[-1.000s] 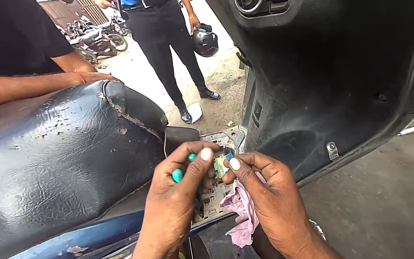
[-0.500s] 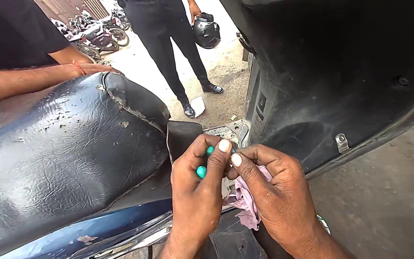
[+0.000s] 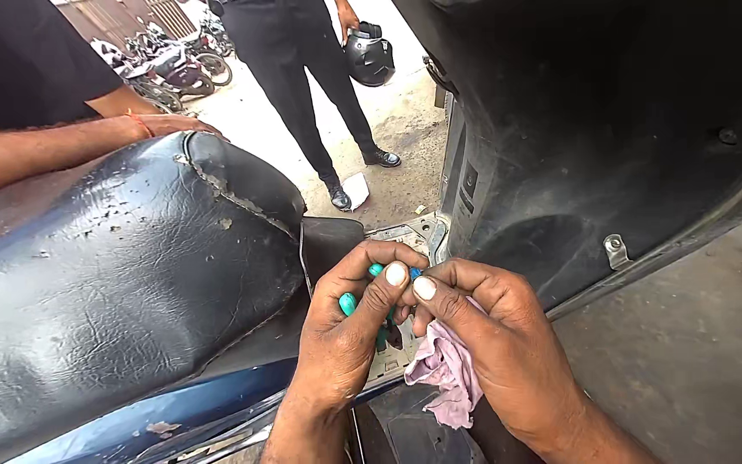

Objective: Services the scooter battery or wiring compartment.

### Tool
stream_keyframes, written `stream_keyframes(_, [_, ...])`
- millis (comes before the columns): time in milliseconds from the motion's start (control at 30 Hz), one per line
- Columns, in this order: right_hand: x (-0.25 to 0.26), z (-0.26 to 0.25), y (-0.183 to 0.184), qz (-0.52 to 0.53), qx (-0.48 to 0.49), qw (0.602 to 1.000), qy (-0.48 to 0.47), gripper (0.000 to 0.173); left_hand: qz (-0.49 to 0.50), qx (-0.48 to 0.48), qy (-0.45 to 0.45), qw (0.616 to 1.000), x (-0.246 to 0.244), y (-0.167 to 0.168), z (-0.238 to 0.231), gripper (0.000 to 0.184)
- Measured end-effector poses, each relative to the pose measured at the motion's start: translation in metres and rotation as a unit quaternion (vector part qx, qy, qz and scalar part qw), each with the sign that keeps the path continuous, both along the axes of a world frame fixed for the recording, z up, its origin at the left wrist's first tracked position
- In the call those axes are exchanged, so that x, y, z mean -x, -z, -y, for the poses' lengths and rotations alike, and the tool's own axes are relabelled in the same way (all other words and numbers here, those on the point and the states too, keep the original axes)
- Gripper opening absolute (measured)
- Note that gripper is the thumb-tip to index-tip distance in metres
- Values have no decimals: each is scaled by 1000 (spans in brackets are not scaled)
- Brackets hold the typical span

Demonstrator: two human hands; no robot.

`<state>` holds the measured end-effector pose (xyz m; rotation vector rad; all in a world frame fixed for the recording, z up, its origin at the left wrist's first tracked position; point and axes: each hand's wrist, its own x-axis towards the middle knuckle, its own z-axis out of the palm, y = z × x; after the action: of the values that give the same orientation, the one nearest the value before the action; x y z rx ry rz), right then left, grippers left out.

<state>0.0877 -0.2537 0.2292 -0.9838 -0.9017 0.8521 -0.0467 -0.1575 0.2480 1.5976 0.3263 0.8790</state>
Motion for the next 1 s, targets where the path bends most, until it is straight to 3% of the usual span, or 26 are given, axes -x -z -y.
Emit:
stream_keyframes(100, [-1, 1, 0, -7, 2, 998, -63, 34, 22, 41, 15, 999, -3, 1, 1, 19])
stream_keyframes(233, [0, 1, 2, 74, 6, 997, -35, 42, 23, 51, -6, 998, -5, -1, 4, 20])
stream_keyframes(467, [1, -1, -1, 108, -2, 994, 21, 37, -26, -47, -66, 996, -5, -12, 11, 24])
stream_keyframes(867, [4, -1, 1, 72, -37, 996, 25, 32, -3, -46, -57, 997, -3, -11, 10, 23])
stream_keyframes(1000, [4, -3, 3, 134, -42, 987, 80, 27, -3, -45, -54, 998, -5, -9, 8, 23])
